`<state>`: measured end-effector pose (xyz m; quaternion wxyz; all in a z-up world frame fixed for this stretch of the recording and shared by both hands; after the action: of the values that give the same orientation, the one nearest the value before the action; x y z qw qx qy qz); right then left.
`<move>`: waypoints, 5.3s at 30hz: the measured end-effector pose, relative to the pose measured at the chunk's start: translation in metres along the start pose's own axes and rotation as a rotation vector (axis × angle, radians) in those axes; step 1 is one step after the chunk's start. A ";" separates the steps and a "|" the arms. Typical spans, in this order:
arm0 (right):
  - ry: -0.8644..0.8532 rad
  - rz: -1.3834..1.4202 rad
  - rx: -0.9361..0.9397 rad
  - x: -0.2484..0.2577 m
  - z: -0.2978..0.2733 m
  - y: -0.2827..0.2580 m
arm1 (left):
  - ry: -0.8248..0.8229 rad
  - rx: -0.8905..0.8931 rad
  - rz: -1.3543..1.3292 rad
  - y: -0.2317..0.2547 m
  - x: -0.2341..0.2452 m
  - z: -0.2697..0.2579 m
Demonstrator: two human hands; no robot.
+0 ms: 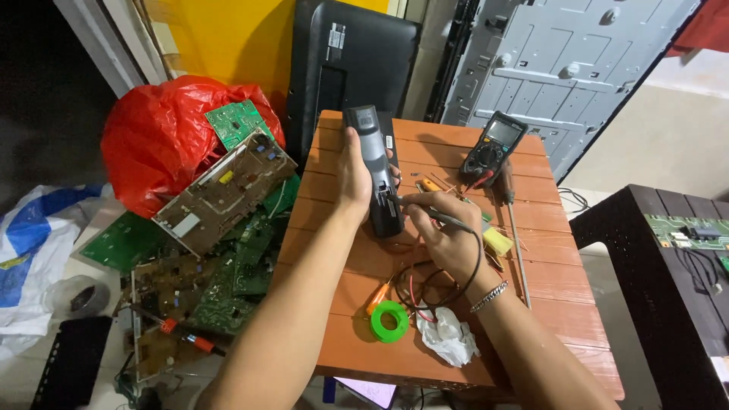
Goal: The person uses a multimeter to test the electrical connections of a black remote control. They probe the battery compartment terminals with the multimeter probes while holding the remote, then remove the battery cover and test the internal contacts.
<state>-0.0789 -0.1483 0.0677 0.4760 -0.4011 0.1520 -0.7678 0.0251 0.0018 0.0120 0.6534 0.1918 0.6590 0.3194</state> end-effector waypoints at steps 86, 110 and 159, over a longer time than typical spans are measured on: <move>-0.158 0.001 -0.009 0.001 -0.004 -0.003 | -0.104 -0.225 0.204 0.032 -0.013 -0.009; -0.206 -0.047 0.086 -0.004 -0.003 -0.013 | -0.083 -0.268 0.271 0.037 -0.024 -0.020; -0.641 -1.227 -0.263 0.000 0.029 0.067 | -0.012 -0.320 0.276 0.050 -0.024 -0.028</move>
<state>-0.0157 -0.1777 0.0444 -0.0744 -0.6751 -0.1578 -0.7168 -0.0091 0.0172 0.0612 0.6294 0.1761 0.5634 0.5054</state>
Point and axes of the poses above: each hand's wrist, its own z-axis towards the middle knuckle, its own x-axis out of the back of the hand, y = z × x, the point moved 4 cm from there along z, towards the middle knuckle, and after that the axes turned 8 degrees about -z, right-handed, at the moved point
